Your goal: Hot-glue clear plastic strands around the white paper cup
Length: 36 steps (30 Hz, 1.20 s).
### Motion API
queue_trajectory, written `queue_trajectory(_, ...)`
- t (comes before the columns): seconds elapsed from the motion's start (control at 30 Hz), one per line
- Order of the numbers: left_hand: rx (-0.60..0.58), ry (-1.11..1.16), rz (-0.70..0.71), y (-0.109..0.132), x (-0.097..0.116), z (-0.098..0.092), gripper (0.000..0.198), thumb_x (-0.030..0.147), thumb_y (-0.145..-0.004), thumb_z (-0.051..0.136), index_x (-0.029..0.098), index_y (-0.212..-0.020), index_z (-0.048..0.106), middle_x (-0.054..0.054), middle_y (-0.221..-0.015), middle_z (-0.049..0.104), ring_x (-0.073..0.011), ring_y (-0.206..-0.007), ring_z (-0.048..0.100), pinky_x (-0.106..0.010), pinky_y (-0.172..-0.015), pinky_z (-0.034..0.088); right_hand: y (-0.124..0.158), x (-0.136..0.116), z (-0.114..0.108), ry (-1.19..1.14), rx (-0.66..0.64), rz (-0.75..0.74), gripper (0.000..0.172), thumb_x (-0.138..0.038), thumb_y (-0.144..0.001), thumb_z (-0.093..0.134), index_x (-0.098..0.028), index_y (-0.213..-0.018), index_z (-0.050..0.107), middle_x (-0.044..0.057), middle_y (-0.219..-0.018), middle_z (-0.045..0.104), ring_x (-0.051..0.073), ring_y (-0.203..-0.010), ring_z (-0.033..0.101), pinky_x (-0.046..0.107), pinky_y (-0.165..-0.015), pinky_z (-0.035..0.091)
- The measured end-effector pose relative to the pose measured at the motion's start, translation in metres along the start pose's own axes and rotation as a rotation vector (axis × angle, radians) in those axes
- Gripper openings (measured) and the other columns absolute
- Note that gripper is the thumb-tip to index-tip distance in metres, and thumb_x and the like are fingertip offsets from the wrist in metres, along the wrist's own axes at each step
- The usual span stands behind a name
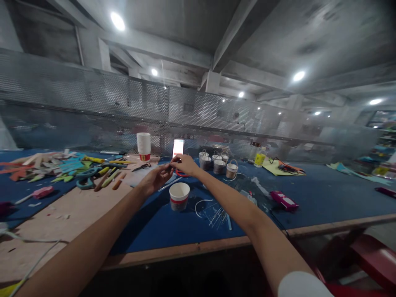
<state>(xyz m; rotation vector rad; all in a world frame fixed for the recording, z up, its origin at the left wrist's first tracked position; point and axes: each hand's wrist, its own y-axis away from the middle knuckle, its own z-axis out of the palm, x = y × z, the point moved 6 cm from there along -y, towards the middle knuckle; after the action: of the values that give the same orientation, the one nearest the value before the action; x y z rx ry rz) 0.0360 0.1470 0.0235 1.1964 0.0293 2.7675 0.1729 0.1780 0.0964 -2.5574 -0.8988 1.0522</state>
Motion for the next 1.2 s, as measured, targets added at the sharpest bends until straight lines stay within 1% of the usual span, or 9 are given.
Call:
queue_trajectory(0.13, 0.037, -0.015, 0.002, -0.004, -0.001, -0.005, 0.020, -0.004, -0.096, 0.063, 0.012, -0.092, 0.074, -0.010, -0.084, 0.078, -0.0167, -0.074, 0.080, -0.022, -0.071, 0.069, 0.003, 0.005, 0.000, 0.001, 0.007, 0.039, 0.011, -0.015, -0.102, 0.066, -0.014, -0.106, 0.076, 0.005, -0.105, 0.081, 0.014, -0.085, 0.075, 0.025, -0.088, 0.055)
queue_trajectory(0.23, 0.069, -0.037, 0.001, -0.007, -0.003, -0.007, 0.021, -0.004, -0.098, 0.060, 0.010, -0.091, 0.074, -0.013, -0.085, 0.078, -0.0187, -0.076, 0.081, -0.025, -0.073, 0.070, 0.004, 0.006, 0.001, 0.013, 0.014, 0.038, 0.009, -0.017, -0.099, 0.071, -0.015, -0.106, 0.077, 0.005, -0.108, 0.081, 0.014, -0.090, 0.074, 0.025, -0.088, 0.055)
queue_trajectory(0.33, 0.075, -0.053, 0.021, -0.007, -0.003, -0.005, 0.020, -0.004, -0.098, 0.062, 0.011, -0.092, 0.075, -0.011, -0.086, 0.080, -0.0170, -0.075, 0.080, -0.024, -0.077, 0.069, 0.002, 0.003, 0.006, 0.069, -0.022, 0.006, 0.014, -0.028, -0.092, 0.084, -0.016, -0.098, 0.080, 0.005, -0.104, 0.081, 0.016, -0.092, 0.073, 0.024, -0.085, 0.053)
queue_trajectory(0.47, 0.028, -0.076, 0.037, -0.005, -0.004, 0.001, 0.014, 0.001, -0.096, 0.070, 0.012, -0.097, 0.078, -0.010, -0.092, 0.083, -0.0177, -0.079, 0.081, -0.025, -0.081, 0.069, 0.000, -0.002, 0.014, 0.269, -0.083, -0.004, 0.025, -0.042, -0.090, 0.086, -0.018, -0.098, 0.085, 0.006, -0.103, 0.080, 0.019, -0.097, 0.073, 0.025, -0.082, 0.051)
queue_trajectory(0.63, 0.009, -0.083, 0.020, -0.005, -0.006, 0.000, 0.013, 0.005, -0.099, 0.070, 0.014, -0.094, 0.077, -0.007, -0.087, 0.082, -0.0158, -0.073, 0.079, -0.026, -0.077, 0.070, 0.002, -0.005, 0.015, 0.374, -0.059, -0.010, 0.009, -0.027, -0.089, 0.079, -0.020, -0.089, 0.084, 0.009, -0.110, 0.079, 0.026, -0.111, 0.072, 0.028, -0.087, 0.051)
queue_trajectory(0.77, 0.034, -0.066, -0.015, -0.006, -0.008, -0.003, 0.020, 0.010, -0.105, 0.063, 0.014, -0.090, 0.075, -0.009, -0.085, 0.080, -0.0174, -0.072, 0.079, -0.028, -0.076, 0.070, -0.001, 0.004, 0.018, 0.263, -0.077, 0.006, 0.008, -0.025, -0.088, 0.077, -0.019, -0.084, 0.080, 0.005, -0.099, 0.080, 0.022, -0.100, 0.072, 0.027, -0.083, 0.049)
queue_trajectory(0.93, 0.082, -0.031, -0.062, -0.003, -0.008, -0.003, 0.026, 0.012, -0.109, 0.056, 0.015, -0.088, 0.071, -0.009, -0.081, 0.077, -0.0181, -0.073, 0.079, -0.027, -0.074, 0.071, -0.008, 0.019, 0.012, 0.007, -0.004, 0.084, 0.013, -0.024, -0.086, 0.080, -0.018, -0.078, 0.072, 0.000, -0.086, 0.076, 0.016, -0.088, 0.067, 0.023, -0.079, 0.047)
queue_trajectory(1.07, 0.126, -0.030, -0.126, 0.000, -0.007, -0.004, 0.022, 0.011, -0.106, 0.060, 0.015, -0.087, 0.070, -0.008, -0.075, 0.073, -0.0166, -0.064, 0.077, -0.019, -0.054, 0.064, -0.011, 0.026, 0.007, -0.274, 0.059, 0.192, 0.018, -0.021, -0.085, 0.077, -0.018, -0.071, 0.065, -0.004, -0.068, 0.067, 0.014, -0.074, 0.068, 0.023, -0.073, 0.049)
queue_trajectory(1.2, 0.167, -0.031, -0.167, 0.001, -0.004, -0.009, 0.021, 0.006, -0.103, 0.063, 0.014, -0.084, 0.067, -0.008, -0.073, 0.072, -0.0145, -0.055, 0.072, -0.014, -0.040, 0.054, -0.010, 0.029, -0.001, -0.567, 0.138, 0.297, 0.015, -0.020, -0.083, 0.072, -0.018, -0.072, 0.063, -0.004, -0.066, 0.067, 0.012, -0.065, 0.068, 0.020, -0.063, 0.048)
